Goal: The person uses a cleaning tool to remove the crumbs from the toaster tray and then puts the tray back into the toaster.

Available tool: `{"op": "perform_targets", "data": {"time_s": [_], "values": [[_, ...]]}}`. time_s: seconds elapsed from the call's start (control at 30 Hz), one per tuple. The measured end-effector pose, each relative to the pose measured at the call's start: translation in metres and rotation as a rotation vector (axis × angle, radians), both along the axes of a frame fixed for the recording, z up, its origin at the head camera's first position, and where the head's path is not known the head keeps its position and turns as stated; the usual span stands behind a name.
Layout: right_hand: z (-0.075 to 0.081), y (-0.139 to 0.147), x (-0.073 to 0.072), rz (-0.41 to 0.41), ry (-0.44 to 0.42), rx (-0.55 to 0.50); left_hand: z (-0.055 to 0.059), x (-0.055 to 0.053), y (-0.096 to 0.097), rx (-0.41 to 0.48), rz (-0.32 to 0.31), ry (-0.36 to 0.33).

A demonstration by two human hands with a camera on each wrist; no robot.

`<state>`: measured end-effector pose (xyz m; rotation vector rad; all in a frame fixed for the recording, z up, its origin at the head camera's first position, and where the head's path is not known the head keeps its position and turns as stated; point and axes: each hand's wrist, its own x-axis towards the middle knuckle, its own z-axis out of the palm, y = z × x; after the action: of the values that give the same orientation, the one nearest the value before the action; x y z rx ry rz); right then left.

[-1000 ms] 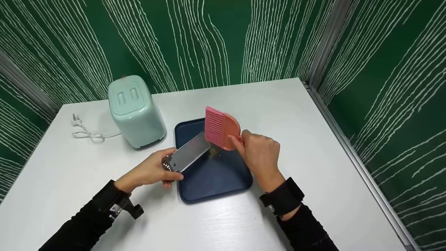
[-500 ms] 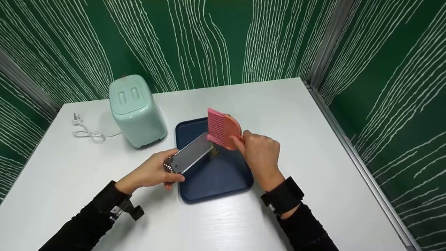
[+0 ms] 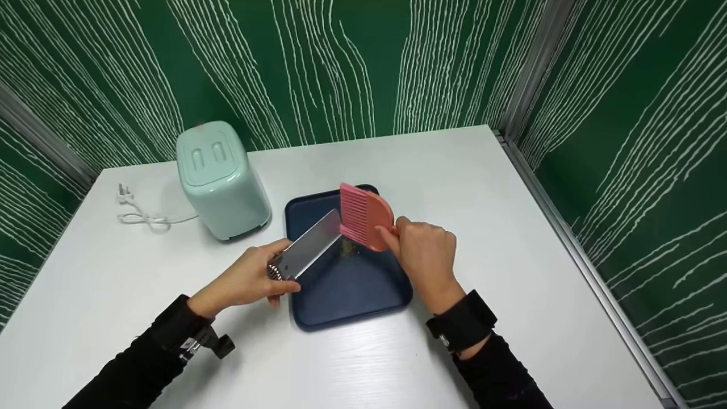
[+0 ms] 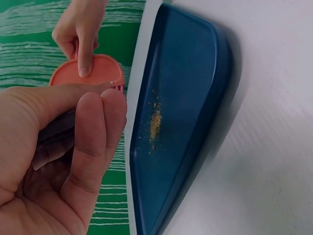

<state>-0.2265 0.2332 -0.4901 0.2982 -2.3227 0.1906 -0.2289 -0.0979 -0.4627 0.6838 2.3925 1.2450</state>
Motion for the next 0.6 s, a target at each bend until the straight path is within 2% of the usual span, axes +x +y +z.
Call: {"op": "perform_targets", "data": {"time_s": [0.2, 0.37, 0.47, 0.6], "values": [[0.002, 0.0, 0.003, 0.025, 0.003, -0.015, -0.002, -0.001, 0.0, -0.028, 0.0, 0.03], [0.007, 0.002, 0.007, 0.042, -0.034, -0.03, -0.002, -0.004, -0.001, -0.042, 0.01, 0.05], [0.011, 0.004, 0.01, 0.05, -0.109, -0.063, -0.001, -0.005, -0.001, -0.052, 0.012, 0.065], [0.017, 0.007, 0.014, 0.054, -0.307, -0.153, 0.0, -0.005, -0.002, -0.067, 0.013, 0.108]]}}
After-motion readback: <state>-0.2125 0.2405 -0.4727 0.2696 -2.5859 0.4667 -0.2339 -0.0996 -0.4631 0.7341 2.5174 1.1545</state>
